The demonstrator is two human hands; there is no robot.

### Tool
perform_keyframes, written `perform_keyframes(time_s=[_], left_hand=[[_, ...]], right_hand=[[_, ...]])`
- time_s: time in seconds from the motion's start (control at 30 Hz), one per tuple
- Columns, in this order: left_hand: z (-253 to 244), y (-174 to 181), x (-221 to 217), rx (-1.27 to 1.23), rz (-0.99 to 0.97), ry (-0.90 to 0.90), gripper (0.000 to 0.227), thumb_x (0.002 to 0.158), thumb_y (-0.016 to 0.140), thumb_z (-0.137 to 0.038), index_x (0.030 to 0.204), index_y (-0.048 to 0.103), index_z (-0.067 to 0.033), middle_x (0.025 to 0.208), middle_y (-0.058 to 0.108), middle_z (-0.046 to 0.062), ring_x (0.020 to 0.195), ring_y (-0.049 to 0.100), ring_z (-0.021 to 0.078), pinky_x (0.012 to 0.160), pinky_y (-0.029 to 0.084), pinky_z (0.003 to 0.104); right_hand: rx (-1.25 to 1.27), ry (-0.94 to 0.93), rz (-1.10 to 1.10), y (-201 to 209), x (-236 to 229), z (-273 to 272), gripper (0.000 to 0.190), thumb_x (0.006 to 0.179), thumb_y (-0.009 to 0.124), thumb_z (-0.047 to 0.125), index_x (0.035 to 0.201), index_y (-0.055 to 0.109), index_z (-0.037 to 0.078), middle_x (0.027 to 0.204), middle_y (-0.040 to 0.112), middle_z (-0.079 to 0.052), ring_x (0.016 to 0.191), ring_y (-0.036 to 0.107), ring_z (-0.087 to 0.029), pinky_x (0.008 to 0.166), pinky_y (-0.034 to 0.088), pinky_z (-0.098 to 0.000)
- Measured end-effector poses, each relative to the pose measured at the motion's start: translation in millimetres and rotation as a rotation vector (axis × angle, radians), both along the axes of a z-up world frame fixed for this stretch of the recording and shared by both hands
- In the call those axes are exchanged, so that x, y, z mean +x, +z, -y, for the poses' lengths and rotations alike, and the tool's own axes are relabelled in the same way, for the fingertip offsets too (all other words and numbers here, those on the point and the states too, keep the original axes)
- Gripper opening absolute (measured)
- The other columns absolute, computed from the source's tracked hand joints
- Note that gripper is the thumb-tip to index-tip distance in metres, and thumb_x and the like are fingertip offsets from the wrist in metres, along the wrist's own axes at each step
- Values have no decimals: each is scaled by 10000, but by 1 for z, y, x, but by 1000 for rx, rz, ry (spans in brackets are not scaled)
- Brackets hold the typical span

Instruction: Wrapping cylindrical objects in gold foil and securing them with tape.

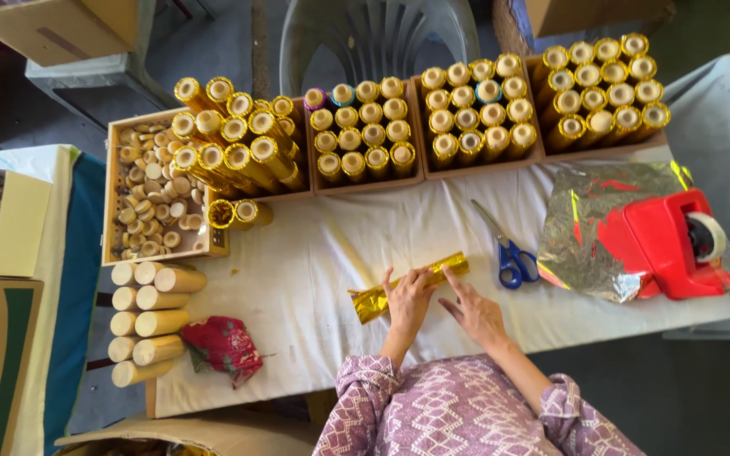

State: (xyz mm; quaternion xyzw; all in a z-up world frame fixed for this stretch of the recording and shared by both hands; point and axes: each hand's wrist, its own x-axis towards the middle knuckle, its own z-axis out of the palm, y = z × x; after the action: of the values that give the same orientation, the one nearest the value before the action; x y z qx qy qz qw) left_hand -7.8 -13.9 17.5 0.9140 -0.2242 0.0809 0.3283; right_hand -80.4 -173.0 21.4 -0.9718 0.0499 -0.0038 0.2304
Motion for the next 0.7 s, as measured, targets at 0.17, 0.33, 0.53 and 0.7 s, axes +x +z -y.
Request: perform_keyframes(time_s=[0.17, 0.33, 0.53, 0.7], left_hand=[[-2, -1, -1, -2, 18, -13, 307, 804, 800, -183, 1099, 716, -163, 1105, 707, -36, 990, 695, 153, 1154, 246, 524], [-2, -1, -4, 3, 24, -25, 322, 817, 797, -184, 1124, 705, -153, 1122, 703, -28, 1008, 686, 161, 1154, 249, 529], [-5, -13, -7, 17, 34, -30, 339, 823, 792, -180, 1143, 682, -151, 1126, 694, -14, 1032, 677, 165, 1167, 247, 544], [-15, -2, -7, -45, 99, -91, 347, 858, 767, -132, 1187, 661, -166, 1197, 693, -13, 1165, 659, 158, 1166, 288, 526]], right_hand=[[-54, 49, 33, -1, 5, -3, 830, 876, 730, 453, 1575, 311, 297, 824, 711, -118, 588, 682, -301, 518, 543, -431], [-43, 38, 85, -2, 10, 0, 777, 856, 729, 363, 1546, 391, 249, 869, 727, -129, 519, 667, -299, 469, 530, -423], [-62, 138, 230, 26, 33, -8, 644, 800, 775, 260, 1397, 531, 255, 1204, 678, -38, 1050, 674, -264, 904, 538, -401], [-242, 277, 173, 22, 48, -6, 743, 682, 824, 195, 1380, 571, 165, 1309, 619, -6, 1301, 533, -268, 1163, 209, -622]])
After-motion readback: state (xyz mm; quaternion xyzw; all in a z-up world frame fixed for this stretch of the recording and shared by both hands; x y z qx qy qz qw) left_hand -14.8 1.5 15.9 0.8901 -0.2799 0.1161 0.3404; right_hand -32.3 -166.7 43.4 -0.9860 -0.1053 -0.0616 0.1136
